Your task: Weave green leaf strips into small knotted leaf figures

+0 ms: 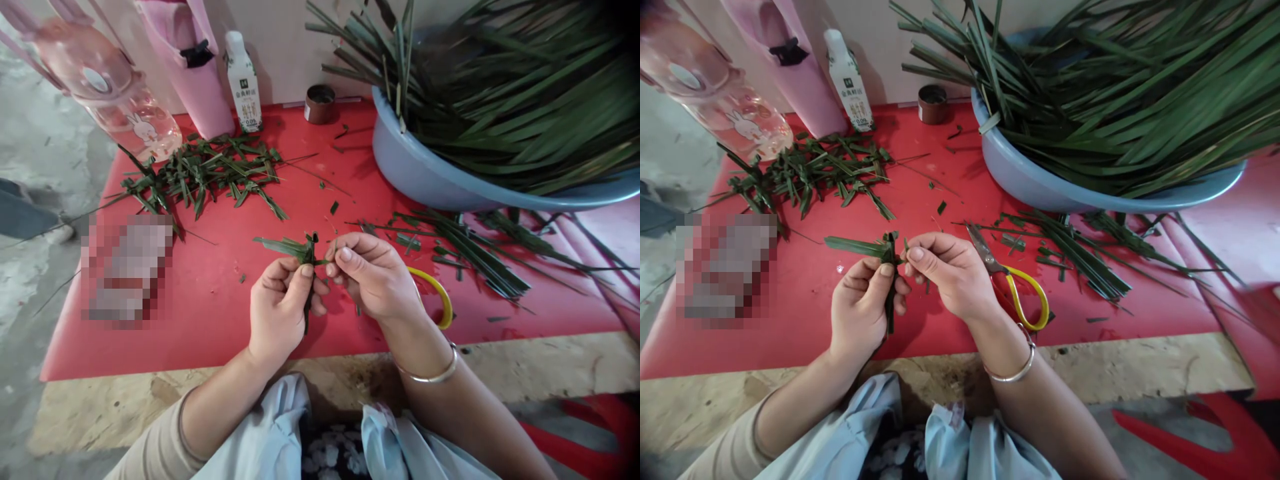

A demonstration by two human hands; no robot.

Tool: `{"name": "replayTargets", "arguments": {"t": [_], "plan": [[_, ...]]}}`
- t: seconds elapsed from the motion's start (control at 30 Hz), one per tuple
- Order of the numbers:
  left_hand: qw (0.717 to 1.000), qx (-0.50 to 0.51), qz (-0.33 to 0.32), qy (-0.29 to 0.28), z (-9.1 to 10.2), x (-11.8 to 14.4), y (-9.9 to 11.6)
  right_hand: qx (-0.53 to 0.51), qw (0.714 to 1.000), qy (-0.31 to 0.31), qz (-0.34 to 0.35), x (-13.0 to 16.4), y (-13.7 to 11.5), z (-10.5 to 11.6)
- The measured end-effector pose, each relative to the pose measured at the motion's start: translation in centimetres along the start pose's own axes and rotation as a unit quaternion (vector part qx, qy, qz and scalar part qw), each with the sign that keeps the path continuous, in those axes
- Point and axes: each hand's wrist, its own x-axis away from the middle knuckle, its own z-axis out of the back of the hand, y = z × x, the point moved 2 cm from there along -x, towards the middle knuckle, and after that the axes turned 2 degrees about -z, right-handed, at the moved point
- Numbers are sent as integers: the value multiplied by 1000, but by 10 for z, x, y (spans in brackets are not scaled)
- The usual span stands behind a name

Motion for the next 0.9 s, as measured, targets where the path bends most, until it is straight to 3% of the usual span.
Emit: {"name": "replayTargets", "arguments": {"t": [0.13,0.33,0.7,0.9], "plan": [[998,-31,-41,45,2,-2,0,-22,1000,-7,-19,2,2,-10],[985,-94,-114,92,5,-3,-2,61,993,100,-25,9,3,-22],[960,-151,-198,127,8,-3,-12,309,926,186,108,18,-8,-32],[949,-177,-221,138,9,-3,-18,340,910,199,132,18,-7,-31]]}}
